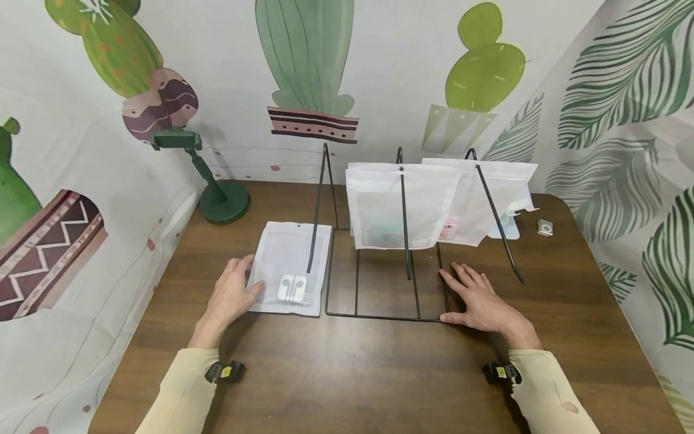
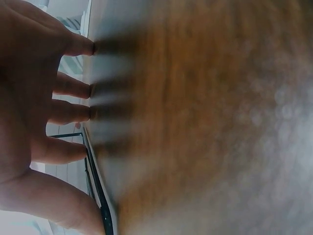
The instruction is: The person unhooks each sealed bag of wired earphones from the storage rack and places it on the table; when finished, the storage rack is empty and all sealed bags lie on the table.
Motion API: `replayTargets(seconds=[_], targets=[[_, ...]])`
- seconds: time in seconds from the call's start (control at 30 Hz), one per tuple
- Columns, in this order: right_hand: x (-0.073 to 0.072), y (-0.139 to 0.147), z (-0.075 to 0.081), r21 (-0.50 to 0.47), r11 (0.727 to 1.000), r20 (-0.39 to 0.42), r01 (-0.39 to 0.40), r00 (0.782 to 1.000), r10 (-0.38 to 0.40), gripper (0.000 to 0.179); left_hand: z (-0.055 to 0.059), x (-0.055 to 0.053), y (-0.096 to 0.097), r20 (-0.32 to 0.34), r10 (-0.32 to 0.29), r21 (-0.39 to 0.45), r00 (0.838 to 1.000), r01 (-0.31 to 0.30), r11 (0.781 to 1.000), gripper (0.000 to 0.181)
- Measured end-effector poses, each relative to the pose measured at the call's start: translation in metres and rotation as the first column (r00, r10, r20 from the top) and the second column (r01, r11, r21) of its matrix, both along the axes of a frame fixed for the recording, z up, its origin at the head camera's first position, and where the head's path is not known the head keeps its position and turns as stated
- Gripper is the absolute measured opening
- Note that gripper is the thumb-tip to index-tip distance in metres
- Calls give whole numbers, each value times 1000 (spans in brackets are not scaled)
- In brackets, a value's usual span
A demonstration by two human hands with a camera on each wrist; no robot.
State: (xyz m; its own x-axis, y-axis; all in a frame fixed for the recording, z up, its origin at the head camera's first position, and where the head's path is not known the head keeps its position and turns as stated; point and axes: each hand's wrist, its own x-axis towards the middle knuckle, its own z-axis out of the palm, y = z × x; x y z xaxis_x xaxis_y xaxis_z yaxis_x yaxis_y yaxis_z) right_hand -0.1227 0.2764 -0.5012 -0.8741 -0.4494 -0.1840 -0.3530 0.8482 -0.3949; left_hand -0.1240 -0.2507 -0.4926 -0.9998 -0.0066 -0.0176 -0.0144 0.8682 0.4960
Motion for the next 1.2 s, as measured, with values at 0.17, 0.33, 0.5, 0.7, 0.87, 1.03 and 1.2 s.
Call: replayTargets(seconds=[0.17,0.33,0.5,0.7,0.87,1.03,1.2], targets=[[-1,0,0,0,1000,1,0,1000,0,98,3,2,6,-72,-21,39,997,24,999,60],[0,1,0,3,1000,5,2,1000,-2,98,6,3,12,-181,-62,107,982,83,991,55],[0,0,0,0,1000,-1,1,1000,-1,98,7,1,18,-271,-93,141,958,135,981,50],[-1,0,0,2,1000,6,3,1000,-3,97,12,0,25,-318,-120,198,940,190,962,51],[0,1,0,3,1000,3,2,1000,-2,98,13,-1,33,-345,-125,241,930,217,946,52],[-1,0,0,-1,1000,4,0,1000,0,97,13,-4,39,-363,-136,268,922,243,932,52],[-1,0,1,2,1000,7,1,1000,-1,97,13,-6,46,-363,-149,258,920,253,933,51]])
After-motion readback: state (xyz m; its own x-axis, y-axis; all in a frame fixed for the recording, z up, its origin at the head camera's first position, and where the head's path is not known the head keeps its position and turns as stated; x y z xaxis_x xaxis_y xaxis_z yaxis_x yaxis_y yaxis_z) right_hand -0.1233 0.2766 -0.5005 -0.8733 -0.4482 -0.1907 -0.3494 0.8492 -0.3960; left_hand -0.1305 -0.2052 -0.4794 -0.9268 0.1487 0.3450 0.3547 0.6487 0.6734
